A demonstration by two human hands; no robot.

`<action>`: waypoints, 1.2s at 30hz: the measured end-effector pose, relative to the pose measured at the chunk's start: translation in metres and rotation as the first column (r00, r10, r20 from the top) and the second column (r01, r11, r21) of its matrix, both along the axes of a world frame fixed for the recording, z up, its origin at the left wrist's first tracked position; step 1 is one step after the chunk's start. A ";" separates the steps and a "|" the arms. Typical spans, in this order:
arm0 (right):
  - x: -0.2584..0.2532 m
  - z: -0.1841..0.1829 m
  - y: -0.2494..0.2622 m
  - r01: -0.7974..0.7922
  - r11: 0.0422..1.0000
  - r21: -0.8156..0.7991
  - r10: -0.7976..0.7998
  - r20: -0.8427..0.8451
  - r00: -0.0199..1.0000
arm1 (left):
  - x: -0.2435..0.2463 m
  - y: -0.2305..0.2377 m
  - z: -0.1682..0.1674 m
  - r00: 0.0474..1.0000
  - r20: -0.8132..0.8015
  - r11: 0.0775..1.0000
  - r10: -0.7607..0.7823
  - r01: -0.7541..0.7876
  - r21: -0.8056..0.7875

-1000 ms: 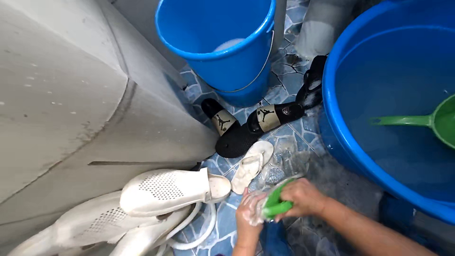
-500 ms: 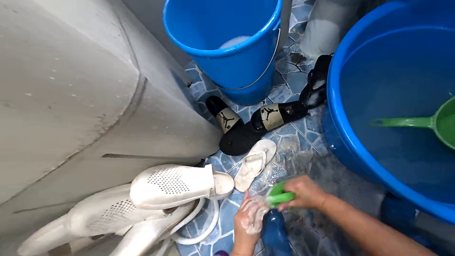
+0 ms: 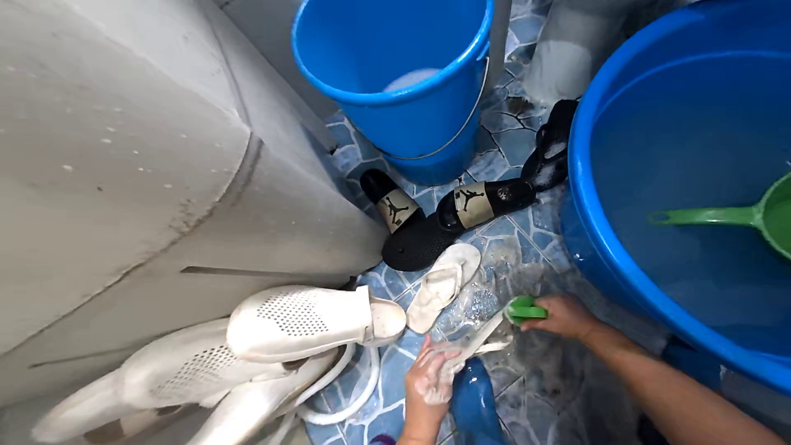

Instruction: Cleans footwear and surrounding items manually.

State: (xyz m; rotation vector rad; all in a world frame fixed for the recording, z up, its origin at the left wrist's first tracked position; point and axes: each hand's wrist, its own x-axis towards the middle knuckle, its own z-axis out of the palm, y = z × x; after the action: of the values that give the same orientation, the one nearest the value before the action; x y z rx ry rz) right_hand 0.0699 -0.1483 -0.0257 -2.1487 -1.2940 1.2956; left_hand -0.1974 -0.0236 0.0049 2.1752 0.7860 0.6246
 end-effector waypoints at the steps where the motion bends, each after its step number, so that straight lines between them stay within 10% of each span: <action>1: -0.001 0.001 -0.002 -0.018 1.000 0.011 0.017 0.014 1.000 | 0.001 -0.001 0.000 1.000 -0.005 1.000 -0.005 0.005 0.003; 6: -0.058 0.050 0.036 -0.274 0.763 0.586 0.289 0.072 0.955 | 0.010 0.001 0.006 0.999 0.029 0.998 -0.036 0.035 0.053; 12: 0.005 0.000 0.003 0.006 1.000 0.022 -0.005 -0.019 1.000 | -0.005 -0.002 0.003 0.999 -0.019 0.999 -0.042 0.042 0.033; 18: -0.058 0.050 0.038 -0.263 0.858 0.441 0.295 -0.002 0.956 | -0.001 -0.001 0.005 1.000 0.007 0.998 -0.028 0.028 0.056; 25: 0.004 -0.006 -0.004 0.023 0.998 -0.055 -0.025 -0.024 0.999 | -0.006 -0.002 0.002 0.999 -0.011 0.998 -0.032 0.033 0.048; 31: -0.067 0.053 0.039 -0.264 0.871 0.414 0.288 0.005 0.958 | -0.004 0.000 0.001 1.000 0.004 0.999 0.019 -0.019 0.032; 36: -0.015 0.008 0.010 -0.013 0.997 -0.070 0.011 -0.034 0.999 | -0.051 -0.005 -0.016 0.980 -0.141 0.965 0.142 -0.168 -0.199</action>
State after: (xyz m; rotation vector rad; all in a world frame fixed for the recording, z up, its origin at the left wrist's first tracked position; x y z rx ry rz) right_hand 0.0553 -0.1380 -0.0176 -2.1590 -1.2679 1.3955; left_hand -0.2482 -0.0289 -0.0109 1.9862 1.0496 0.4607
